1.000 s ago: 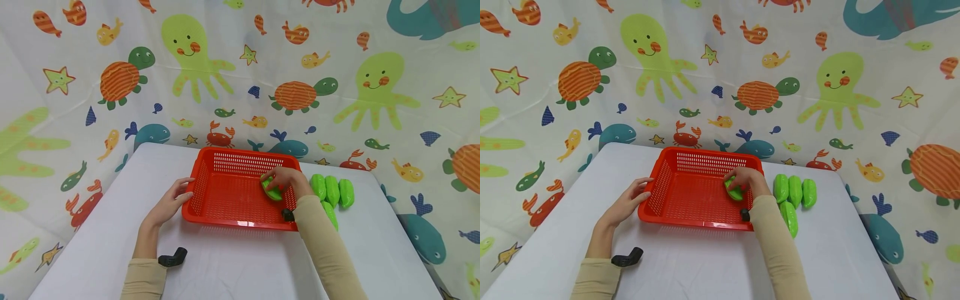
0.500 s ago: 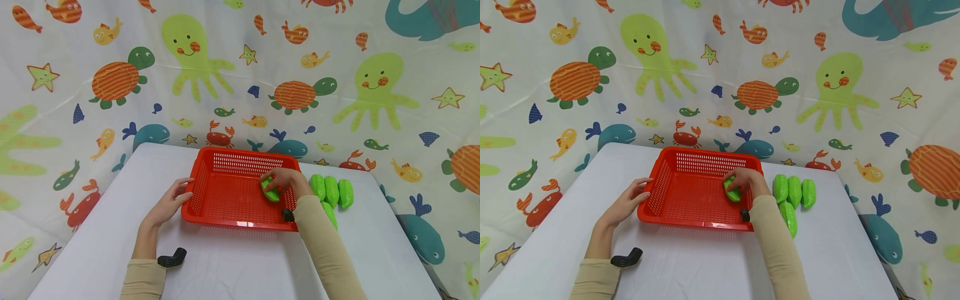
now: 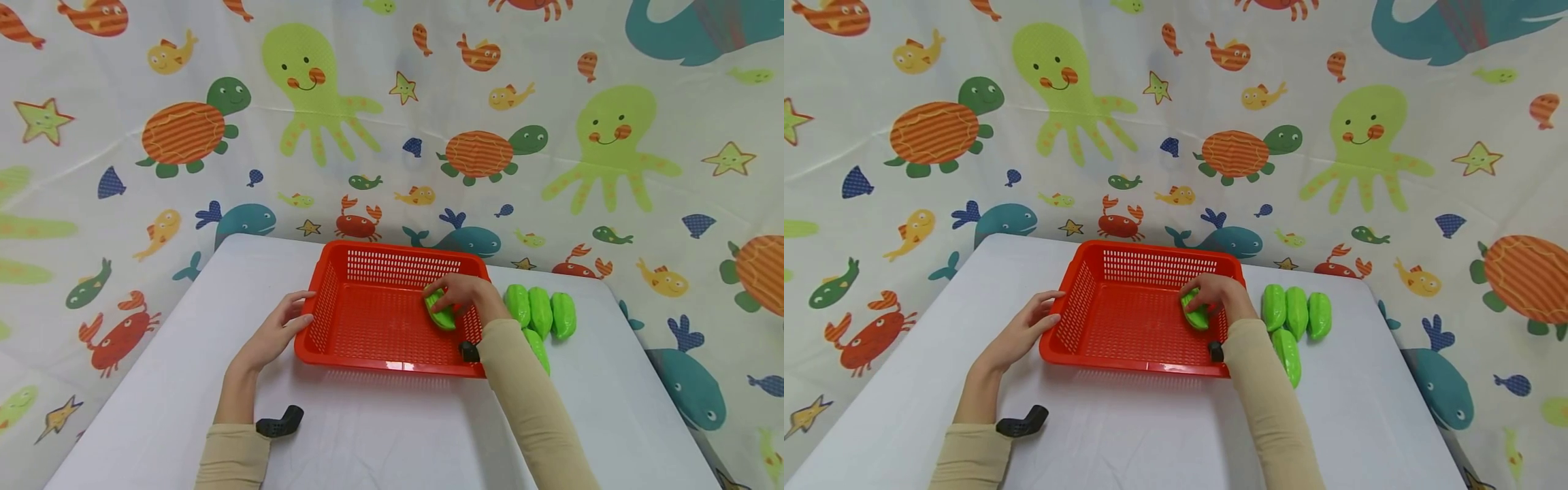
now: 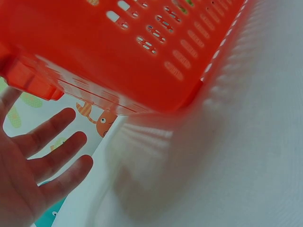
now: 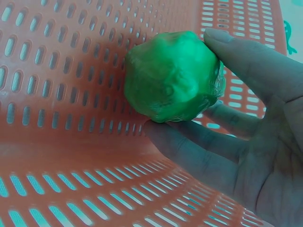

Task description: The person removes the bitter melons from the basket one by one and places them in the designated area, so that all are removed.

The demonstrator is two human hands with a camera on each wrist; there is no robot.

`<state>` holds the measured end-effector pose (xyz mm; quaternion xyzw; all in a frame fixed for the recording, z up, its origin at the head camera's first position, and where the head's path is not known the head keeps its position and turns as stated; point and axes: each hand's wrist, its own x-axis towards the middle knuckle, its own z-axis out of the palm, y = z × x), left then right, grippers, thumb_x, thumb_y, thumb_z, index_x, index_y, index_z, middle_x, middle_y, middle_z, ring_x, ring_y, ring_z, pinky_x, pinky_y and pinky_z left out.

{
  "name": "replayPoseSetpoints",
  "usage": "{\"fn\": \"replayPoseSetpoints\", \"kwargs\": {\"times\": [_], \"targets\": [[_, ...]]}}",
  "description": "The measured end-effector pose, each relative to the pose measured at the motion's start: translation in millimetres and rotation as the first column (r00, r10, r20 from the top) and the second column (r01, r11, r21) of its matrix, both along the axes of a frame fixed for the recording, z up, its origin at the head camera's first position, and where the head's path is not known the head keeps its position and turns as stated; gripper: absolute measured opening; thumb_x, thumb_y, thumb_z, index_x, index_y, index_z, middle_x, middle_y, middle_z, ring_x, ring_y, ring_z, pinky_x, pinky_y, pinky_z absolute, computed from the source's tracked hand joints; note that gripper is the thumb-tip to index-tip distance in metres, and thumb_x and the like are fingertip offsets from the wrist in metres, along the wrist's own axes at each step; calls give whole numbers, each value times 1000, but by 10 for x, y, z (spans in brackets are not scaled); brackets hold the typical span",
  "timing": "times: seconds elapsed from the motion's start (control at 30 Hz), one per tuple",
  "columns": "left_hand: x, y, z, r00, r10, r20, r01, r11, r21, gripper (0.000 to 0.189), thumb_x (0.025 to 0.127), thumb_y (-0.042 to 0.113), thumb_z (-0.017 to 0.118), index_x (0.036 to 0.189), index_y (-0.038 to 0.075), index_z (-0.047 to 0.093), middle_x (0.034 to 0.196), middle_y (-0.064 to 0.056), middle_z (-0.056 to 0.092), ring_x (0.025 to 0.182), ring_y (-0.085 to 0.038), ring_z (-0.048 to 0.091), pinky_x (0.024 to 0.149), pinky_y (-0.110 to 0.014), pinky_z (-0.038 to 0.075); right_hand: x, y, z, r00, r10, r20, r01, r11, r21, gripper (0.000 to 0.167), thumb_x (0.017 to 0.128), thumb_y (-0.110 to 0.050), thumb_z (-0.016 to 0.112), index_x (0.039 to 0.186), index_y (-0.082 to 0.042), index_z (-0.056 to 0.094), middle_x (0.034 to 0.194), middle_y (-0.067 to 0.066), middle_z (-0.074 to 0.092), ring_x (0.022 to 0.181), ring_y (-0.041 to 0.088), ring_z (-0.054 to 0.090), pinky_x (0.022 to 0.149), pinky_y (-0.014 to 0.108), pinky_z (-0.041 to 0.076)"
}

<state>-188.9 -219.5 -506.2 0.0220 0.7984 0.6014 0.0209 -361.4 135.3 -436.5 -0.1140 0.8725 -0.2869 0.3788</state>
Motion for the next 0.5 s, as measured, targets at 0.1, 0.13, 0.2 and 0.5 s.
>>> {"fn": "replayPoseSetpoints", "kwargs": {"times": [0.1,0.13,0.2,0.5], "targets": [[4,3,6,1000,-2,-1,2,1000,4,53,98,34,59,146,25,37,147,-17,39,133,-39,38,97,-57,47,-4,1,-5,1000,15,-10,-15,1000,6,46,87,-17,75,131,-18,64,128,10,54,114,29,50,80,37,58],[5,3,8,1000,-2,-1,2,1000,5,53,98,34,59,146,26,37,147,-17,39,133,-38,38,97,-57,47,-6,0,-8,1000,15,-11,-15,1000,7,46,87,-17,75,131,-18,64,129,10,54,115,29,50,80,36,58],[8,2,10,1000,-2,-1,2,1000,4,53,98,34,59,146,26,37,147,-17,39,133,-38,38,96,-56,47,-7,2,-11,1000,18,-15,-18,1000,8,46,87,-17,75,131,-18,64,129,9,53,115,29,50,80,36,58],[8,4,8,1000,-2,1,2,1000,1,52,98,32,58,145,26,37,147,-18,39,133,-39,38,96,-57,47,18,5,-14,1000,-3,-15,3,1000,-2,46,87,-17,74,132,-18,63,127,10,55,114,29,51,83,39,57]]}}
